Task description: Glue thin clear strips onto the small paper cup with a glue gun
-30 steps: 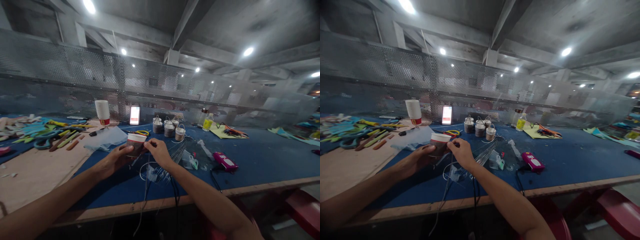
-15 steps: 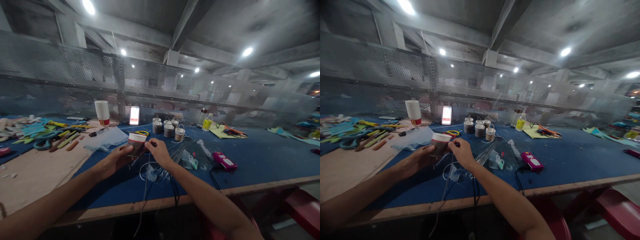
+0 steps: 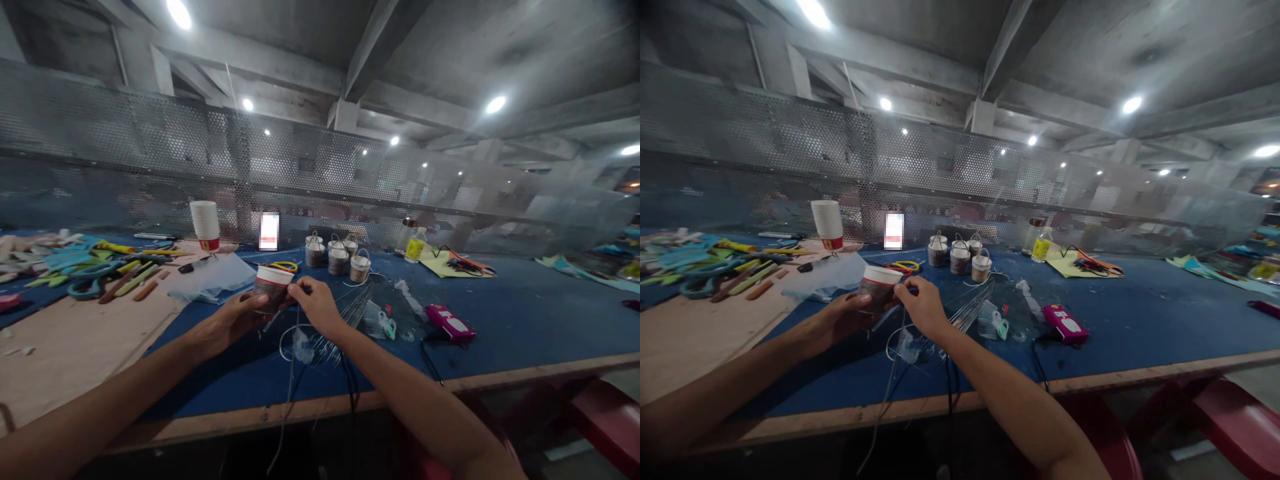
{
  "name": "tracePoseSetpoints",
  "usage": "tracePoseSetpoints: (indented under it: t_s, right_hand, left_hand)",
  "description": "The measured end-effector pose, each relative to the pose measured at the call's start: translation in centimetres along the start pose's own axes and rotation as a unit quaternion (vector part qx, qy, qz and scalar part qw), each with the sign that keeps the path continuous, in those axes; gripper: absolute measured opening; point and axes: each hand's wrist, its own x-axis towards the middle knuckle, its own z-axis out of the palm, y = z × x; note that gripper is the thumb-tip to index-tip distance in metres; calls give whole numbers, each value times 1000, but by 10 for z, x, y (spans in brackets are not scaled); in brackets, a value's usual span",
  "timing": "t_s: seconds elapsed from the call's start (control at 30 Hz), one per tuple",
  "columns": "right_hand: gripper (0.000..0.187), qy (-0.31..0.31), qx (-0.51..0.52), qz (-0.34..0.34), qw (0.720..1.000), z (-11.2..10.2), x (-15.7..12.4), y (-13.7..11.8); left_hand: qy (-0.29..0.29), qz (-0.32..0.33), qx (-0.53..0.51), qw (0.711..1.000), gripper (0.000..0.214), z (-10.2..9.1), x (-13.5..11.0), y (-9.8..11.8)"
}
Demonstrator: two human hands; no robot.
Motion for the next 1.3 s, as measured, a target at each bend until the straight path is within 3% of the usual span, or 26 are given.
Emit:
tracePoseSetpoints:
  t_s: [0.33, 0.63, 0.8, 1.3]
  right_hand:
    - [23, -4, 5, 9, 1000, -2, 0, -5]
    - [25, -18, 43, 31, 998, -2, 2, -4]
    - [30, -4, 6, -9, 1000, -4, -1, -6]
    - [20, -13, -103, -137, 985, -3, -10, -11]
  left_hand:
    - [-42, 2, -19, 999, 40, 6, -6, 6]
    - [-14, -10, -7, 1000, 44, 8, -8, 8]
    - [-17, -12, -13, 1000, 48, 6, -7, 8]
    - [-3, 16, -25, 1000, 34, 1, 0, 3]
